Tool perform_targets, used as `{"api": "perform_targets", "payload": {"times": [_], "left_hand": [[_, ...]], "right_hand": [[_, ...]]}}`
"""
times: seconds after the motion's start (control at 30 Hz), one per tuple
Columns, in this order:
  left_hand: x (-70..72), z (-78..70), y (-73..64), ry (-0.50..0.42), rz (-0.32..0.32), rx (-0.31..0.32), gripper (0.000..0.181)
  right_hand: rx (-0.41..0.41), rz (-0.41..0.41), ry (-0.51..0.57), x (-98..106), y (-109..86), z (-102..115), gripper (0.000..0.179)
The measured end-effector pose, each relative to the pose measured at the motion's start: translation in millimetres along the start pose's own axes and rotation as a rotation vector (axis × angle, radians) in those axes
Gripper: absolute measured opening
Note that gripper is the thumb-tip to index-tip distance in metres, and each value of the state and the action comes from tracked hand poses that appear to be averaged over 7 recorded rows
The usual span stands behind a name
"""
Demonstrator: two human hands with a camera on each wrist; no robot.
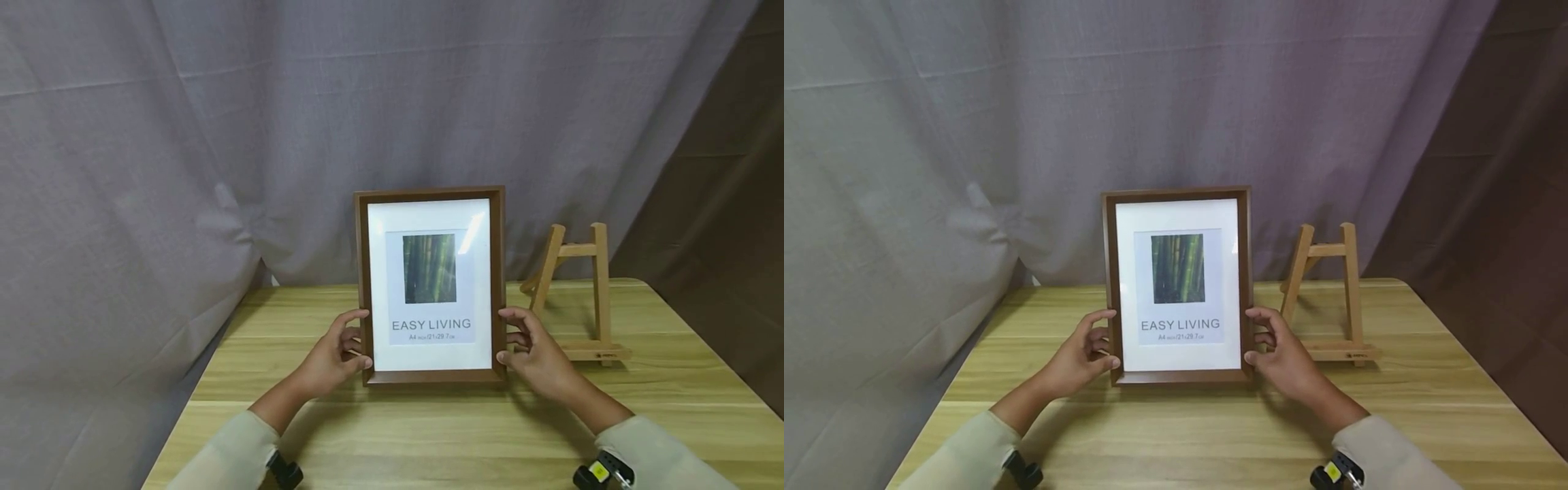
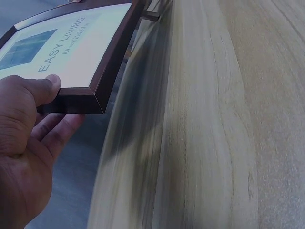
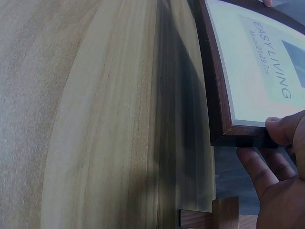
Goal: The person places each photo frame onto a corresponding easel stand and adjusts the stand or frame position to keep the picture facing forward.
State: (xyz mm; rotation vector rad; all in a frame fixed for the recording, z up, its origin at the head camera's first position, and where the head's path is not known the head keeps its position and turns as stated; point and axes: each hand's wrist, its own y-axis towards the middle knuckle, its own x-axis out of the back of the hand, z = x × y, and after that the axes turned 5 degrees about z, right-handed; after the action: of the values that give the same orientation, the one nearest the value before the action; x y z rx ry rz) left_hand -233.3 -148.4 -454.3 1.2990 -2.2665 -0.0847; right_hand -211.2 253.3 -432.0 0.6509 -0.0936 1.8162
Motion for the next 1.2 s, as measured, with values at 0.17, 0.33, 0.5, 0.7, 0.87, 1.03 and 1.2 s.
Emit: {"api": "perform_targets", "payload": {"times": [0.17,0.33,0.5,0.7,0.87,1.03,1.2], "left_hand": [[-1.2,-0.8,2.0,-0.010,-0.014,-0.002,0.082],[-3.3,-1.3,5.3,-0.001,-0.029,-0.006,0.082],[-4.3,-2.3,7.8,0.002,-0.035,-0.023,0.083],[-5.7,-1.7,9.7,-0.006,-0.046,-0.034,0.083],[-8.1,-2.4,11.7,-0.013,-0.051,-0.031,0.083],[-10.2,-5.8,13.2,-0.002,-0.052,-0.033,0.084],[-11.7,-7.0,14.3,0.025,-0.054,-0.035,0.084]], "right_hand": [[0.005,-0.018,-0.011,1.4,1.2,1.4,0.070],[0.024,-0.035,-0.024,3.4,1.0,1.9,0.071],[0.055,-0.047,-0.052,5.5,0.5,0.6,0.071],[0.066,-0.055,-0.075,7.7,0.1,-0.2,0.071],[0.065,-0.062,-0.102,9.0,0.4,0.4,0.070],[0.062,-0.071,-0.113,10.8,0.6,1.0,0.070],[0.055,-0.086,-0.126,13.2,0.5,1.7,0.071]]}}
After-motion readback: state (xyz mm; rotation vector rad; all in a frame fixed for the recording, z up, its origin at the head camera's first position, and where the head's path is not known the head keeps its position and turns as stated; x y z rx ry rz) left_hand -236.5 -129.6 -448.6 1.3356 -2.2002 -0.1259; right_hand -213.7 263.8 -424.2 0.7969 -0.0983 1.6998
